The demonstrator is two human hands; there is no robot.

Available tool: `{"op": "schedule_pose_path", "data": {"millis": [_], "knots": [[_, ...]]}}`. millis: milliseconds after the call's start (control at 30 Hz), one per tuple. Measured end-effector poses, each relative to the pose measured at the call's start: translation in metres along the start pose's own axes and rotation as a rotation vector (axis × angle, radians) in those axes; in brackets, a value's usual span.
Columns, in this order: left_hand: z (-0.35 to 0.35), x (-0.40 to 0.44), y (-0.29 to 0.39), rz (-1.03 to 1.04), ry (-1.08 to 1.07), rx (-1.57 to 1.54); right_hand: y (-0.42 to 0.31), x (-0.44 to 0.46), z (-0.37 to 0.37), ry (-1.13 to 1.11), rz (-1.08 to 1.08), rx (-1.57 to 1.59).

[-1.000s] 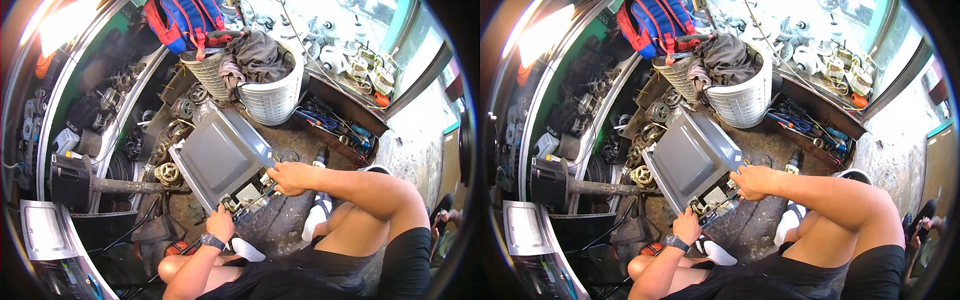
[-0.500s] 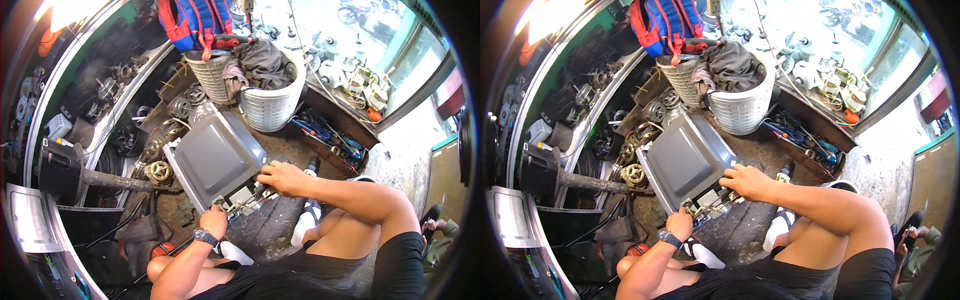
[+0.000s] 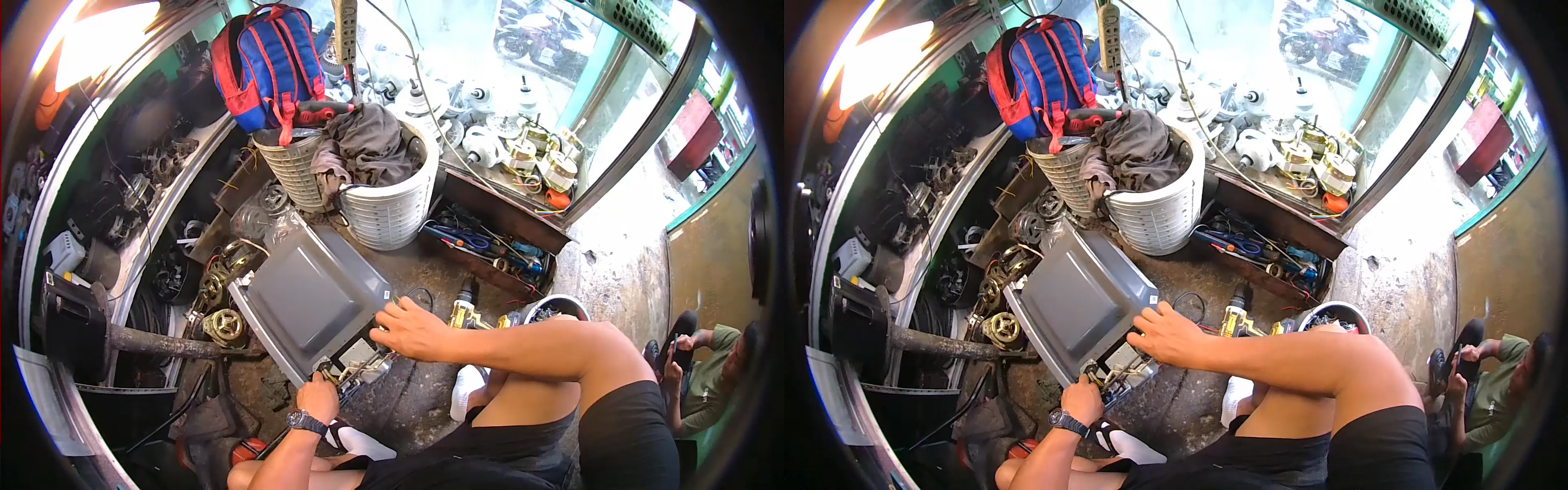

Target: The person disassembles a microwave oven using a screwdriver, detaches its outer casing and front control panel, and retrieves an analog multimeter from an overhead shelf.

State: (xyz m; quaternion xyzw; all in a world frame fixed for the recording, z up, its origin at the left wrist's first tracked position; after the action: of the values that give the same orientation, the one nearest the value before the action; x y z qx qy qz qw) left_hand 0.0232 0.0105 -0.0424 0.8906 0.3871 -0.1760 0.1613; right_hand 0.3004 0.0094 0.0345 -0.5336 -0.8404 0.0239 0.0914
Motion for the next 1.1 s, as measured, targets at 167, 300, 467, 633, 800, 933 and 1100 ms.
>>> {"op": "schedule_pose_path", "data": {"millis": [167, 300, 467, 633, 800, 933, 1100], "knots": [[0.002, -0.004, -0.003, 0.0, 0.035, -0.015, -0.001, 0.01, 0.011, -0.131, -0.06, 0.002], [0.004, -0.005, -0.002, 0.031, 0.044, 0.024, -0.006, 0.011, 0.017, -0.069, -0.122, 0.056], [0.005, -0.01, -0.005, 0.106, 0.013, -0.028, -0.019, 0.017, 0.025, 0.025, -0.193, 0.051], [-0.015, -0.016, -0.001, 0.149, 0.033, -0.111, -0.016, 0.013, 0.012, 0.056, -0.181, 0.009], [-0.002, -0.016, -0.007, 0.166, 0.063, -0.149, -0.023, 0.009, 0.022, -0.127, -0.15, -0.059], [-0.005, -0.017, -0.008, 0.21, 0.094, -0.123, -0.031, 0.012, 0.035, -0.234, -0.132, -0.066], [-0.011, -0.02, -0.006, 0.151, 0.118, -0.129, -0.038, 0.018, 0.029, -0.017, -0.174, -0.088]]}}
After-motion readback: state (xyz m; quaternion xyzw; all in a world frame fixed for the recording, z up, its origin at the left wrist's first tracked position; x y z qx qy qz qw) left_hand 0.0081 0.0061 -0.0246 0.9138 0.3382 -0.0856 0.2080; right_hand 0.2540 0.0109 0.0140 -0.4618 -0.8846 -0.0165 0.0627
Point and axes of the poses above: each hand's wrist, its own x-axis towards the middle knuckle, its own z-axis out of the palm, y = z × x, the point moved 3 cm from there along x, towards the middle knuckle, and after that the axes turned 11 degrees about z, right-handed, at the moved point
